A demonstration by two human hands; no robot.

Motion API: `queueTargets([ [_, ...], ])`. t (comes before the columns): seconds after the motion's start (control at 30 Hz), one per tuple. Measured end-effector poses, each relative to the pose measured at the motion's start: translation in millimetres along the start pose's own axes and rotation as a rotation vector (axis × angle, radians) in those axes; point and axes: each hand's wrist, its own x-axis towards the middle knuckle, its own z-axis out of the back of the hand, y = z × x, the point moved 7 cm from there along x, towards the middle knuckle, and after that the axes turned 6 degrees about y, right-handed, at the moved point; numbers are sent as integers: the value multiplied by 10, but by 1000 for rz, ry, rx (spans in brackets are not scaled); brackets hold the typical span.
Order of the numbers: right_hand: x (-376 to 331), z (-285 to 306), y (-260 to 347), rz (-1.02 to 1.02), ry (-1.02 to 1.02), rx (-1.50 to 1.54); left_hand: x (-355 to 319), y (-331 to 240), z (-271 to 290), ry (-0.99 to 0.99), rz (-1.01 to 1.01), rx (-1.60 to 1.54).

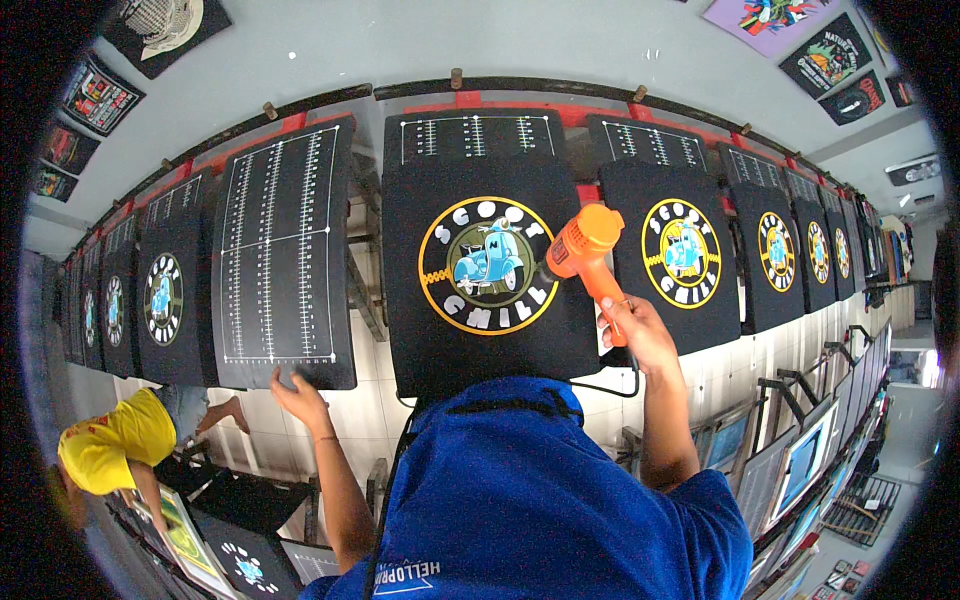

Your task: The person uses a heat gun to dry ink on t-shirts arranged on multiple printing boards, moving sequentially from one shirt to another.

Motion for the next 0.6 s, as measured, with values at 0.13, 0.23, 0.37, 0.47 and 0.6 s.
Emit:
queueTargets([
  [0.13, 16, -60, 78, -26, 74, 1, -116, 293, -55, -233, 157, 198],
  [0.23, 43, -96, 72, 9, 65, -32, -259, 431, -228, -258, 482, -3],
  [0.37, 100, -76, 113, -31, 149, 13, -432, 771, -489, -288, 728, -234],
  [0.47, 121, -87, 87, -17, 121, -39, -488, 400, -588, -252, 735, -469],
  [0.6, 161, -92, 103, 9, 145, -53, -484, 321, -642, -277, 699, -534],
])
